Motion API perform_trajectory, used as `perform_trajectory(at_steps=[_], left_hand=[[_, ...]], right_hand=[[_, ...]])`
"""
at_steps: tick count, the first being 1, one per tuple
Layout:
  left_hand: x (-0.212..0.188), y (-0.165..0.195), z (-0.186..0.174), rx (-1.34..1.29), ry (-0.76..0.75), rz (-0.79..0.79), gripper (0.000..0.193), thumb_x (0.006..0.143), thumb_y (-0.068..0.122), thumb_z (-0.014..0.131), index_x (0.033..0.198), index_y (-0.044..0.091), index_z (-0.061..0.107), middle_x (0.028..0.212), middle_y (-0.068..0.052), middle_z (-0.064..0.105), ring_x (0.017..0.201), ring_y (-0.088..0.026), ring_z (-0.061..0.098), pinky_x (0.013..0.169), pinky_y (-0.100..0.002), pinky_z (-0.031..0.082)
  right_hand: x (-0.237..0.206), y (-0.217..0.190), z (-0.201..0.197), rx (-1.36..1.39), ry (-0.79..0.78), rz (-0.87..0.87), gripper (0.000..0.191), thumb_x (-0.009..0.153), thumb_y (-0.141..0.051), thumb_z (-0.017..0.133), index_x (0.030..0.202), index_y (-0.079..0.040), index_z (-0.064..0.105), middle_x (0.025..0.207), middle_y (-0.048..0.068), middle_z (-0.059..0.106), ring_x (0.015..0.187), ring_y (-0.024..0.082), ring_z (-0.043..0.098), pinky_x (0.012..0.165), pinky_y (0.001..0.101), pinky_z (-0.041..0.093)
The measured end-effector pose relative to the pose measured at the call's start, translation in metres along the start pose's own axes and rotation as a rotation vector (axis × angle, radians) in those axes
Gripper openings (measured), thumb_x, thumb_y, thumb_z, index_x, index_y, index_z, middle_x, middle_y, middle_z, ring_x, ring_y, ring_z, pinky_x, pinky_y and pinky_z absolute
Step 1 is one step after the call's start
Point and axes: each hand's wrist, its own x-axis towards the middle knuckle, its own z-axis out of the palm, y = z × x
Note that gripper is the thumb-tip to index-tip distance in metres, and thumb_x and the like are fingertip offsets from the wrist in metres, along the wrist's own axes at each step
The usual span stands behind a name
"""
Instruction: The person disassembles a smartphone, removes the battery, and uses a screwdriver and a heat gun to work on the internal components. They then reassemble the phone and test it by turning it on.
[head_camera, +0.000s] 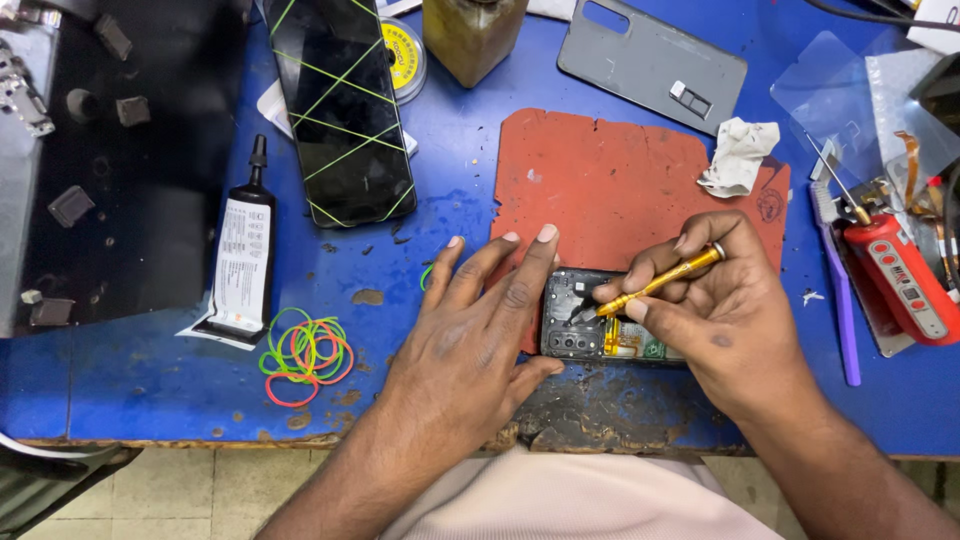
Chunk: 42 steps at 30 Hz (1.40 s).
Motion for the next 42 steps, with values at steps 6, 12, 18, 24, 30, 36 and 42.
perform_trajectory(at_steps=[6,12,18,24,30,36,42], left_hand=[[0.0,-0.001,0.0,-0.001,-0.001,0.004,0.107,0.077,0.031,0.084,0.158,0.0,0.022,0.135,-0.027,0.057,0.137,-0.041,0.045,0.117,-0.064,0.022],[0.0,0.0,0.0,0.003,0.004,0.007,0.106,0.077,0.031,0.084,0.157,-0.001,0.023,0.136,-0.027,0.057,0.136,-0.041,0.046,0.117,-0.063,0.023],[0.0,-0.001,0.0,0.007,0.007,0.019,0.107,0.078,0.031,0.084,0.158,0.0,0.022,0.135,-0.026,0.058,0.137,-0.041,0.045,0.118,-0.064,0.023],[-0.001,-0.001,0.0,0.008,0.01,0.027,0.11,0.075,0.029,0.086,0.158,-0.001,0.02,0.137,-0.025,0.058,0.137,-0.042,0.045,0.118,-0.063,0.023],[0.0,0.0,-0.001,0.006,0.005,0.009,0.112,0.072,0.025,0.086,0.158,-0.001,0.02,0.14,-0.024,0.056,0.138,-0.041,0.044,0.118,-0.062,0.023],[0.001,-0.001,-0.001,0.016,0.019,0.041,0.111,0.072,0.025,0.087,0.157,-0.001,0.021,0.141,-0.024,0.057,0.138,-0.042,0.044,0.118,-0.063,0.022],[0.0,0.0,-0.001,0.011,-0.013,0.015,0.111,0.073,0.024,0.086,0.157,-0.003,0.02,0.136,-0.022,0.059,0.136,-0.042,0.045,0.118,-0.064,0.022]], right_hand=[[0.0,0.001,0.001,-0.056,0.0,-0.008,0.046,0.087,0.02,0.056,0.117,-0.01,0.038,0.104,0.015,0.065,0.109,0.032,0.073,0.097,0.0432,0.06],[-0.002,0.005,-0.003,-0.082,0.017,-0.035,0.045,0.089,0.02,0.057,0.116,-0.01,0.037,0.104,0.015,0.065,0.11,0.031,0.073,0.098,0.0437,0.061],[-0.006,0.002,0.005,-0.116,0.028,-0.085,0.046,0.089,0.019,0.058,0.118,-0.01,0.036,0.105,0.014,0.063,0.112,0.032,0.072,0.102,0.0456,0.06],[-0.024,-0.027,0.034,-0.928,-0.058,-0.319,0.038,0.083,0.002,0.079,0.104,-0.008,0.049,0.101,0.011,0.077,0.092,0.02,0.081,0.079,0.0343,0.068],[-0.009,-0.053,0.039,-1.069,-0.377,-0.568,0.032,0.08,-0.005,0.075,0.107,-0.007,0.057,0.105,0.009,0.077,0.089,0.027,0.079,0.077,0.0353,0.064],[-0.006,-0.052,0.038,-0.95,-0.432,-0.536,0.028,0.084,0.001,0.071,0.105,-0.008,0.056,0.113,0.01,0.075,0.096,0.027,0.077,0.079,0.0335,0.064],[-0.005,-0.049,0.04,-0.974,-0.297,-0.647,0.018,0.088,-0.011,0.068,0.099,-0.002,0.056,0.102,0.014,0.072,0.09,0.03,0.074,0.074,0.0382,0.061]])
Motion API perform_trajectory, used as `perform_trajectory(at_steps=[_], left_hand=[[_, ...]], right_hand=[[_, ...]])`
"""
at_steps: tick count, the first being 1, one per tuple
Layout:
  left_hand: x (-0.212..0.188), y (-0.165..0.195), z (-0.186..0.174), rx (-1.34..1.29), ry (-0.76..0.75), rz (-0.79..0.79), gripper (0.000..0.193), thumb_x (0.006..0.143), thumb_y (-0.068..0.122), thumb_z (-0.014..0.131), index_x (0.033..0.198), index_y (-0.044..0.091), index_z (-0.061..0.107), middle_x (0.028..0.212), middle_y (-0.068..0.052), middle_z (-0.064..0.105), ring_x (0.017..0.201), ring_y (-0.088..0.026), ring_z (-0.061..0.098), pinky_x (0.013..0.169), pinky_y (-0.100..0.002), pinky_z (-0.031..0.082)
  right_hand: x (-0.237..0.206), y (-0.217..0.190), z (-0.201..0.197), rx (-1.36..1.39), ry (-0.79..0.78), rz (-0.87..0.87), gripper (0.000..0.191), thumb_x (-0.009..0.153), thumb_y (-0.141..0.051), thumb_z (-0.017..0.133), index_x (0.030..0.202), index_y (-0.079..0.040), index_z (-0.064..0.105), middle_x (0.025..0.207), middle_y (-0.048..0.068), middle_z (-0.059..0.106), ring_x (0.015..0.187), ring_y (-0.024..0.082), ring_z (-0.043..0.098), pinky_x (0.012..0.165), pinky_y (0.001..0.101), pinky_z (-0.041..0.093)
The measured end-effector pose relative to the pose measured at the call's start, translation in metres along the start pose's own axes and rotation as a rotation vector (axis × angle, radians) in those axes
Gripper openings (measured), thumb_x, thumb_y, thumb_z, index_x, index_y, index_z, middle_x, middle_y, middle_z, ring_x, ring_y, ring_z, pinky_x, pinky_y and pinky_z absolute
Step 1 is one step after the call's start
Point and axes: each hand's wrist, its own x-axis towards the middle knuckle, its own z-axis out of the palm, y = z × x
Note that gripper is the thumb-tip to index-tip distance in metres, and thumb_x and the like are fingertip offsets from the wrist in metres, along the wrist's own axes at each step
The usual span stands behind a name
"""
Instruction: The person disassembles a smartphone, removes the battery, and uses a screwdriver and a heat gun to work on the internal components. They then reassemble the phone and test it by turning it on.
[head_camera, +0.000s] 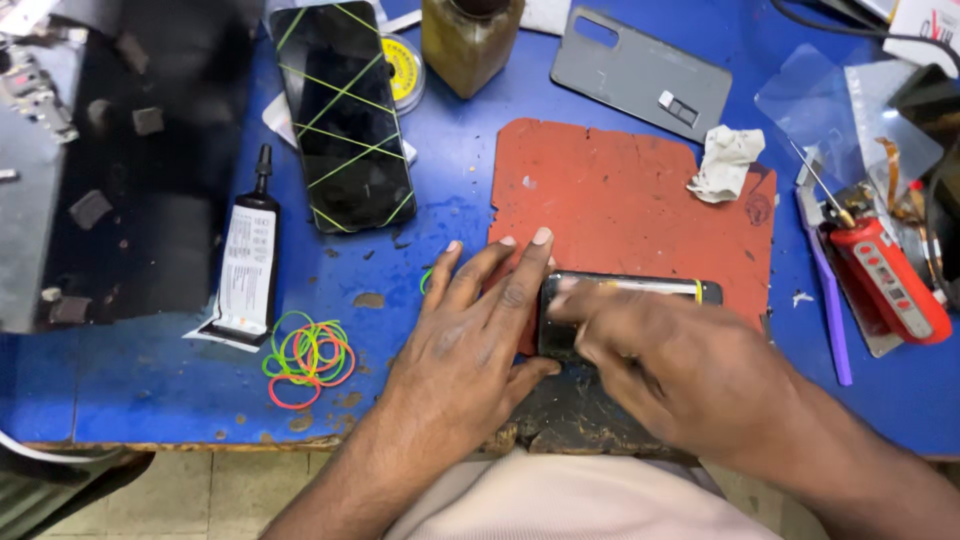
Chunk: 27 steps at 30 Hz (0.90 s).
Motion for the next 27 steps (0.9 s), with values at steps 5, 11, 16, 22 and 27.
perform_trajectory(at_steps=[5,11,16,22,27], left_hand=[[0.0,0.001,0.0,0.006,0.04,0.025,0.108,0.073,0.025,0.087,0.156,-0.003,0.023,0.14,-0.026,0.056,0.136,-0.042,0.045,0.117,-0.063,0.023],[-0.001,0.001,0.001,-0.024,0.035,0.005,0.107,0.072,0.022,0.087,0.156,-0.003,0.026,0.139,-0.017,0.059,0.138,-0.04,0.045,0.118,-0.062,0.023],[0.002,0.004,0.003,0.009,0.055,0.021,0.106,0.069,0.022,0.087,0.154,-0.003,0.028,0.142,-0.014,0.058,0.137,-0.039,0.045,0.117,-0.062,0.023],[0.002,0.007,0.002,0.061,0.054,0.085,0.103,0.072,0.029,0.086,0.153,-0.003,0.03,0.145,-0.018,0.054,0.137,-0.04,0.044,0.117,-0.061,0.023],[0.004,0.009,0.006,0.13,0.009,0.116,0.095,0.077,0.033,0.08,0.152,-0.002,0.034,0.145,-0.02,0.053,0.137,-0.037,0.047,0.118,-0.057,0.026]], right_hand=[[0.012,-0.01,0.0,-0.182,-0.065,0.191,0.023,0.083,-0.016,0.081,0.099,-0.006,0.068,0.09,0.009,0.075,0.075,0.026,0.075,0.063,0.0371,0.061],[0.015,-0.015,-0.004,-0.232,-0.133,0.136,0.019,0.086,-0.016,0.08,0.097,-0.008,0.067,0.082,0.007,0.07,0.073,0.027,0.073,0.065,0.0403,0.059],[0.005,-0.012,-0.006,-0.114,-0.141,0.111,0.019,0.081,-0.009,0.076,0.098,-0.005,0.068,0.082,0.008,0.072,0.074,0.028,0.074,0.065,0.0385,0.059],[-0.026,0.01,-0.023,-0.009,0.224,0.394,0.018,0.087,-0.009,0.081,0.102,-0.004,0.073,0.098,0.01,0.077,0.087,0.015,0.077,0.078,0.0292,0.062],[-0.068,0.047,-0.044,-0.068,0.439,0.465,0.011,0.096,0.005,0.079,0.104,0.001,0.073,0.104,0.013,0.074,0.094,0.015,0.073,0.086,0.0249,0.06]])
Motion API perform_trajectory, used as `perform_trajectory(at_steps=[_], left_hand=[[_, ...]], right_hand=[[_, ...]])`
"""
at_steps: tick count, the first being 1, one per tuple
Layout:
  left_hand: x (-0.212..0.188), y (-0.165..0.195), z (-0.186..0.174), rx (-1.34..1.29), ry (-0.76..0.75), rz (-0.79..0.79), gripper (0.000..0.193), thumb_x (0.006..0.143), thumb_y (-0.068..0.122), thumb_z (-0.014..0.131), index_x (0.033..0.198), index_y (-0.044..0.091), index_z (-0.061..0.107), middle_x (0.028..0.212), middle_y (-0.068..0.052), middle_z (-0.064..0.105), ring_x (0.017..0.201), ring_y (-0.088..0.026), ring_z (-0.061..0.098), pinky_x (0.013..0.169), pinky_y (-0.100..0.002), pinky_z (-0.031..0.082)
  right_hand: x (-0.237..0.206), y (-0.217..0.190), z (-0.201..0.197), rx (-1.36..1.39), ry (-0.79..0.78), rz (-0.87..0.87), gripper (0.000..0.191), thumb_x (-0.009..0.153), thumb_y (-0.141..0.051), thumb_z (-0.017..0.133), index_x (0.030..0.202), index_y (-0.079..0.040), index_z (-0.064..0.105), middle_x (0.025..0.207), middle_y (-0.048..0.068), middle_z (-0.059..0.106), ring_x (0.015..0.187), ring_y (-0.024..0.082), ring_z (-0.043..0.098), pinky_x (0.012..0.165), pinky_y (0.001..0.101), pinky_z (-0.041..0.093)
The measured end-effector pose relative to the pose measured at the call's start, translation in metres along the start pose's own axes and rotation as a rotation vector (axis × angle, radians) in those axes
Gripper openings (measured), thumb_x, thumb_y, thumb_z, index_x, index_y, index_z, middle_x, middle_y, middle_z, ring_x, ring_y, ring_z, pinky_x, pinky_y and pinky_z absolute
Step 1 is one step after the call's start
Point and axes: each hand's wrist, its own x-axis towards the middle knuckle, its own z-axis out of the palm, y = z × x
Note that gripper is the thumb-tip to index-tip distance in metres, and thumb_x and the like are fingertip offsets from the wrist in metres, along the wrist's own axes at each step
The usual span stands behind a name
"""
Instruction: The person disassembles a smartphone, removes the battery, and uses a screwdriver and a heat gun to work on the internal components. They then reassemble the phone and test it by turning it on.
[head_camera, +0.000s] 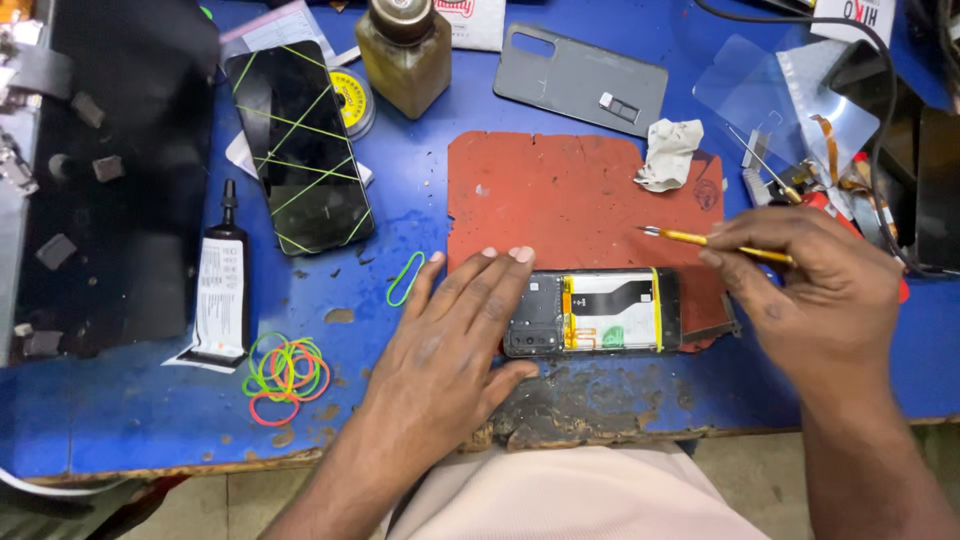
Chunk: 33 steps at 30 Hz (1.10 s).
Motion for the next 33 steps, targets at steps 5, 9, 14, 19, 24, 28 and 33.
perform_trajectory(at_steps=[5,9,14,19,24,28,33], left_hand=[[0.005,0.001,0.005,0.139,-0.026,0.104,0.085,0.083,0.033,0.076,0.151,-0.002,0.038,0.142,-0.023,0.054,0.135,-0.038,0.048,0.118,-0.053,0.031],[0.007,0.005,0.006,0.206,-0.024,0.135,0.08,0.085,0.034,0.074,0.149,-0.002,0.041,0.139,-0.025,0.054,0.131,-0.039,0.051,0.116,-0.053,0.034],[0.016,0.008,0.002,0.142,0.027,0.093,0.075,0.09,0.031,0.074,0.149,-0.004,0.044,0.129,-0.023,0.064,0.119,-0.04,0.058,0.106,-0.051,0.043],[0.025,0.011,-0.015,0.023,0.272,-0.038,0.066,0.095,0.026,0.077,0.147,-0.002,0.049,0.118,-0.02,0.068,0.107,-0.038,0.064,0.1,-0.046,0.05],[0.027,0.038,-0.008,-0.004,0.59,0.17,0.031,0.104,0.016,0.075,0.127,0.002,0.061,0.125,-0.015,0.065,0.11,-0.033,0.065,0.1,-0.041,0.053],[0.031,0.055,0.014,0.198,0.411,0.274,0.027,0.093,0.02,0.076,0.112,0.002,0.067,0.114,-0.014,0.061,0.105,-0.03,0.06,0.094,-0.046,0.048],[0.039,0.059,0.019,0.406,0.335,0.255,0.019,0.096,0.025,0.069,0.099,0.006,0.067,0.101,-0.01,0.058,0.098,-0.027,0.056,0.092,-0.046,0.045]], right_hand=[[-0.017,0.006,-0.001,-0.29,-0.013,-0.027,0.012,0.091,0.003,0.08,0.102,0.0,0.075,0.103,0.011,0.076,0.092,0.019,0.074,0.083,0.0287,0.057],[-0.013,-0.016,-0.001,-0.246,-0.116,-0.282,0.032,0.077,-0.012,0.084,0.105,-0.002,0.072,0.107,0.011,0.074,0.102,0.028,0.071,0.09,0.0366,0.056],[-0.008,-0.037,0.012,-0.387,-0.204,-0.578,0.035,0.079,-0.016,0.08,0.11,-0.001,0.071,0.106,0.012,0.074,0.101,0.03,0.072,0.089,0.0425,0.057],[-0.005,-0.031,0.022,-0.321,-0.133,-0.216,0.024,0.088,-0.007,0.077,0.112,-0.004,0.076,0.099,0.013,0.075,0.089,0.026,0.073,0.077,0.038,0.058],[-0.001,-0.012,0.029,0.893,-0.091,0.317,0.029,0.098,-0.001,0.066,0.126,0.001,0.06,0.112,0.011,0.073,0.101,0.015,0.071,0.092,0.0293,0.058],[-0.01,-0.013,0.044,1.237,-0.132,0.382,0.033,0.1,0.004,0.063,0.131,0.002,0.052,0.115,0.013,0.072,0.101,0.017,0.071,0.089,0.0308,0.058],[-0.012,-0.023,0.047,1.197,-0.079,0.381,0.033,0.098,0.003,0.064,0.129,0.001,0.052,0.113,0.013,0.072,0.101,0.017,0.071,0.086,0.0329,0.059]])
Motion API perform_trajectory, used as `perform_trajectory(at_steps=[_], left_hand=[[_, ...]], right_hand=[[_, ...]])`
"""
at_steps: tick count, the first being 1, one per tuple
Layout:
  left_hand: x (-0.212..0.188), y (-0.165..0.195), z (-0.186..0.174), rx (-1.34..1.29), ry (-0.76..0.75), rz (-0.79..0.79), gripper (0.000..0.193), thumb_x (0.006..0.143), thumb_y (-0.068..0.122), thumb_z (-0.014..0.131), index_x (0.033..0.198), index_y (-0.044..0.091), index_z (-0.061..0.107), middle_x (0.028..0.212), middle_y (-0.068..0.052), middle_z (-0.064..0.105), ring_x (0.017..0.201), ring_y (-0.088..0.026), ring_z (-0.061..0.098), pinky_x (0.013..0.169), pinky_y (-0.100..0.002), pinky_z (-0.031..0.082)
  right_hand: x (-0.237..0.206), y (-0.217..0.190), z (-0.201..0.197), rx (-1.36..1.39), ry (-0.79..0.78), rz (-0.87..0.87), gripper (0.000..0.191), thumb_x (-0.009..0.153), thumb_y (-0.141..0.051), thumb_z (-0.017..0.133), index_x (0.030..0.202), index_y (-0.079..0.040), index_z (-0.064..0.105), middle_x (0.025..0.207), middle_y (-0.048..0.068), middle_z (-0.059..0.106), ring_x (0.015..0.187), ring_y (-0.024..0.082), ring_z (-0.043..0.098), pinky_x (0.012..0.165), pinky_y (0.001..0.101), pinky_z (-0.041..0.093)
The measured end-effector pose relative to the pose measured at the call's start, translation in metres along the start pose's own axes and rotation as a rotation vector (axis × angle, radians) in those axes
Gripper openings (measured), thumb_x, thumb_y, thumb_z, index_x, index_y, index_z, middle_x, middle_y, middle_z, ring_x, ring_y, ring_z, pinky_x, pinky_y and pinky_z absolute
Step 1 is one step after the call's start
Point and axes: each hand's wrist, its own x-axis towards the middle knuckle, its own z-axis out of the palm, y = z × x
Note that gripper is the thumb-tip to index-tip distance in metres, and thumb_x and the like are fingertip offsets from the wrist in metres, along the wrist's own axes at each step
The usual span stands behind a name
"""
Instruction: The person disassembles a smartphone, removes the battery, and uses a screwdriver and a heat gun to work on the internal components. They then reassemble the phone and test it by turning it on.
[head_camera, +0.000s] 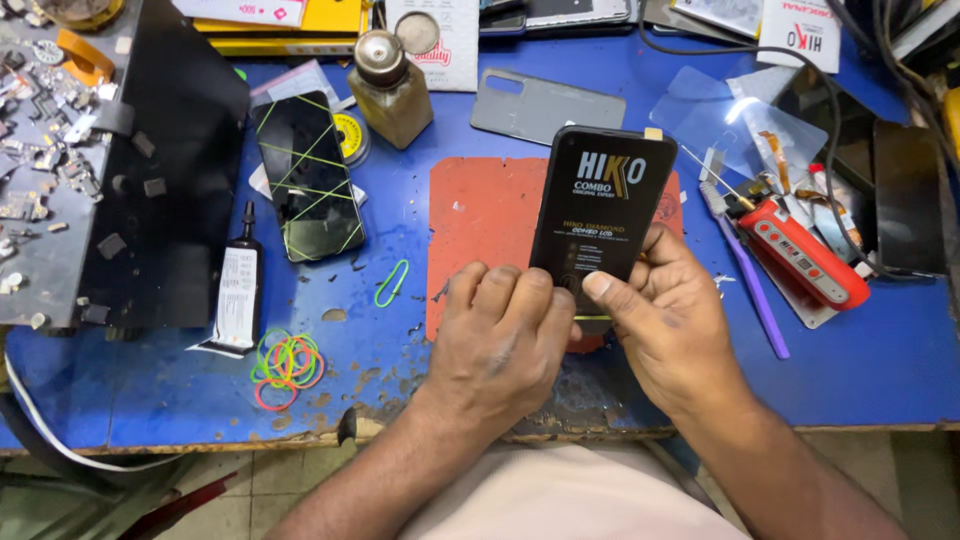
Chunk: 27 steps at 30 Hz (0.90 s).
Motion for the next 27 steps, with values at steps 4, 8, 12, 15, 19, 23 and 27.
perform_trajectory(at_steps=[4,8,12,15,19,23,27], left_hand=[[0.0,-0.001,-0.005,0.044,0.019,-0.002,0.017,0.095,0.025,0.066,0.094,0.008,0.064,0.096,-0.009,0.056,0.096,-0.027,0.057,0.094,-0.047,0.045],[-0.008,-0.005,-0.006,0.017,0.025,-0.031,0.019,0.094,0.025,0.066,0.095,0.006,0.062,0.095,-0.011,0.056,0.093,-0.029,0.056,0.093,-0.048,0.045],[-0.02,-0.02,-0.01,-0.033,-0.009,-0.083,0.013,0.078,0.007,0.064,0.089,0.005,0.058,0.093,-0.015,0.056,0.091,-0.034,0.056,0.089,-0.047,0.047],[-0.024,-0.04,-0.018,-0.08,-0.031,-0.299,0.014,0.084,0.003,0.071,0.09,0.003,0.058,0.09,-0.014,0.056,0.083,-0.034,0.054,0.077,-0.047,0.046],[-0.016,-0.058,-0.029,0.086,-0.086,-0.344,0.027,0.078,-0.001,0.071,0.103,0.002,0.061,0.102,-0.017,0.061,0.096,-0.037,0.059,0.085,-0.045,0.05],[-0.005,-0.044,-0.029,-0.378,0.104,-0.434,0.052,0.082,0.011,0.077,0.128,-0.002,0.057,0.121,-0.016,0.067,0.113,-0.029,0.066,0.096,-0.039,0.052],[-0.003,-0.022,-0.005,-1.664,0.115,-0.827,0.043,0.096,0.011,0.071,0.136,0.004,0.057,0.122,-0.009,0.068,0.111,-0.016,0.067,0.099,-0.033,0.057]], right_hand=[[0.0,-0.01,0.004,0.135,-0.011,-0.006,0.03,0.1,0.002,0.063,0.128,-0.001,0.052,0.109,0.013,0.073,0.092,0.022,0.074,0.072,0.0416,0.064],[0.002,-0.012,0.018,0.187,0.064,-0.05,0.034,0.098,0.006,0.062,0.131,0.0,0.052,0.114,0.012,0.071,0.102,0.02,0.071,0.091,0.0379,0.061],[0.012,-0.031,0.009,0.213,0.169,-0.241,0.034,0.103,0.008,0.062,0.136,-0.001,0.054,0.122,0.01,0.068,0.11,0.017,0.07,0.104,0.035,0.059],[0.018,-0.049,-0.018,0.12,0.141,-0.38,0.03,0.105,0.007,0.062,0.133,-0.002,0.055,0.123,0.009,0.068,0.108,0.017,0.071,0.108,0.0368,0.06],[0.012,-0.039,-0.032,-0.212,0.102,-0.318,0.033,0.104,0.011,0.068,0.132,0.003,0.054,0.118,0.011,0.069,0.105,0.013,0.067,0.1,0.028,0.056],[-0.005,-0.018,-0.011,-0.504,0.097,-0.116,0.044,0.091,0.009,0.069,0.133,0.004,0.057,0.112,0.013,0.074,0.099,0.015,0.071,0.087,0.0291,0.06],[-0.021,-0.008,0.013,-0.449,-0.032,-0.076,0.063,0.091,0.006,0.067,0.146,-0.001,0.039,0.111,0.014,0.075,0.101,0.014,0.072,0.089,0.0259,0.058]])
